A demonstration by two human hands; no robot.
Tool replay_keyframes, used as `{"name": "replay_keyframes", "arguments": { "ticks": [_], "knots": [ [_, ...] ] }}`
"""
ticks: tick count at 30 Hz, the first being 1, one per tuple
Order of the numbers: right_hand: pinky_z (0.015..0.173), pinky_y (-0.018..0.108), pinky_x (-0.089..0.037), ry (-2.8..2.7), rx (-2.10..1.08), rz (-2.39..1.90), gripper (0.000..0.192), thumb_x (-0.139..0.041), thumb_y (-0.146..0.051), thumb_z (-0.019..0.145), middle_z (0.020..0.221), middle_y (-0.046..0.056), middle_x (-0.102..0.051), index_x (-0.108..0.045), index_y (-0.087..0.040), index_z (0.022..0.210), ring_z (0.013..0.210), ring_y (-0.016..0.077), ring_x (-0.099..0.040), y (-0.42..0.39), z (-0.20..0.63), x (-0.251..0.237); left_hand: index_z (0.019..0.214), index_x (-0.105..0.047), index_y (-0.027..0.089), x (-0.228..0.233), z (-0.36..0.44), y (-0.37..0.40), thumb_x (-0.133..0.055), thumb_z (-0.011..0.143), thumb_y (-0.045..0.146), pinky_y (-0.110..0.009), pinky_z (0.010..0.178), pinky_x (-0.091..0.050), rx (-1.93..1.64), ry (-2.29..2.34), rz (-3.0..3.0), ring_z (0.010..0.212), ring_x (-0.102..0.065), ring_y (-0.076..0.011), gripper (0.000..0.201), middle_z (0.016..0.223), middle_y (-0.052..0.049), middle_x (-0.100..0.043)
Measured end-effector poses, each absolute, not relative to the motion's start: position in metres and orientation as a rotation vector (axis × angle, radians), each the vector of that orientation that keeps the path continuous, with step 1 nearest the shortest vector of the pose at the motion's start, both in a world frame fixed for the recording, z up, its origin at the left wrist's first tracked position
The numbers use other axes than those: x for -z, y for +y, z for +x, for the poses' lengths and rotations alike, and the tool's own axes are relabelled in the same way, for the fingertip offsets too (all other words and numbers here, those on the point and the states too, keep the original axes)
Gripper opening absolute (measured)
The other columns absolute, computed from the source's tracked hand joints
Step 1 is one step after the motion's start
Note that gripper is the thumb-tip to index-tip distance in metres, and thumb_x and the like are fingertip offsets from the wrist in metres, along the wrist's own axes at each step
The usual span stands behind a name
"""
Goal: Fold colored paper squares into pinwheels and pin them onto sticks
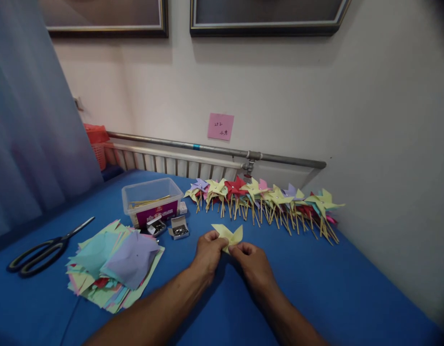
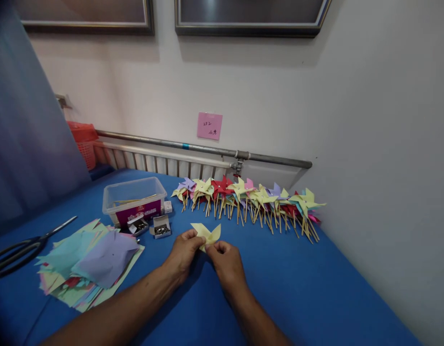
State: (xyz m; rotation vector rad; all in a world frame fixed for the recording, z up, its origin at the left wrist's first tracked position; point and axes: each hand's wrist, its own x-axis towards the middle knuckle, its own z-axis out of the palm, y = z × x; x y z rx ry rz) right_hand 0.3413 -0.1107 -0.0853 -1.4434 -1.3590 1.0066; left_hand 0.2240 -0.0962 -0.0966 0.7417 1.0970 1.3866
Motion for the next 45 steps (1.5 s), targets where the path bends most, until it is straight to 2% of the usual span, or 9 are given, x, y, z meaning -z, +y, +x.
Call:
{"name": "replay_keyframes", "arguments": {
  "ticks": [8,11,15,22,37,45],
  "knots": [
    [0.047,0.023,-0.028,-1.407,-0.979,-1.478,0.032,-0.063,-0.046,0.069,0.050,-0.004,-0.046,-0.058,-0.017,0.057,0.049,0.0098,-0.037,-0.1108,0.3430,0.0846,0.055,-0.042,0.019,0.0954,0.2251,-0.0967,-0.066,0.055,0.023,-0.021,0.044,-0.021,-1.373,1.103,0.758,0.045,-0.029,-0.0051,0.024,0.048,0.007,-0.038],
    [0.048,0.024,-0.029,-1.427,-0.937,-1.484,0.033,-0.061,-0.047,0.072,0.052,-0.004,-0.046,-0.058,-0.017,0.058,0.051,0.0103,-0.038,-0.1117,0.3415,0.0854,0.055,-0.044,0.019,0.0955,0.2255,-0.0957,-0.066,0.054,0.024,-0.021,0.044,-0.023,-1.379,1.106,0.762,0.045,-0.032,-0.0053,0.023,0.049,0.006,-0.042],
    [0.051,0.024,-0.031,-1.472,-0.863,-1.480,0.033,-0.059,-0.046,0.077,0.055,-0.003,-0.051,-0.063,-0.017,0.063,0.053,0.0118,-0.041,-0.1148,0.3385,0.0877,0.057,-0.049,0.017,0.0962,0.2248,-0.0948,-0.067,0.055,0.024,-0.021,0.046,-0.027,-1.380,1.089,0.741,0.047,-0.037,-0.0062,0.019,0.052,0.004,-0.047],
    [0.052,0.025,-0.033,-1.527,-0.777,-1.478,0.033,-0.055,-0.047,0.083,0.059,-0.001,-0.059,-0.067,-0.018,0.072,0.054,0.0141,-0.048,-0.1192,0.3372,0.0893,0.055,-0.046,0.018,0.0948,0.2234,-0.0960,-0.067,0.055,0.023,-0.021,0.045,-0.024,-1.364,1.076,0.737,0.046,-0.035,-0.0055,0.021,0.049,0.006,-0.044],
    [0.049,0.024,-0.029,-1.594,-0.877,-1.477,0.029,-0.057,-0.042,0.078,0.055,-0.003,-0.051,-0.061,-0.018,0.064,0.050,0.0113,-0.041,-0.1113,0.3450,0.0820,0.051,-0.043,0.019,0.0880,0.2233,-0.0990,-0.067,0.052,0.020,-0.021,0.043,-0.021,-1.346,1.067,0.726,0.043,-0.031,-0.0048,0.024,0.045,0.007,-0.040],
    [0.052,0.025,-0.031,-1.631,-0.819,-1.494,0.030,-0.056,-0.045,0.080,0.056,-0.003,-0.055,-0.063,-0.018,0.067,0.052,0.0126,-0.046,-0.1163,0.3439,0.0811,0.054,-0.045,0.019,0.0935,0.2234,-0.0964,-0.069,0.052,0.019,-0.021,0.043,-0.023,-1.358,1.033,0.696,0.042,-0.033,-0.0049,0.025,0.046,0.007,-0.043]
  ]
}}
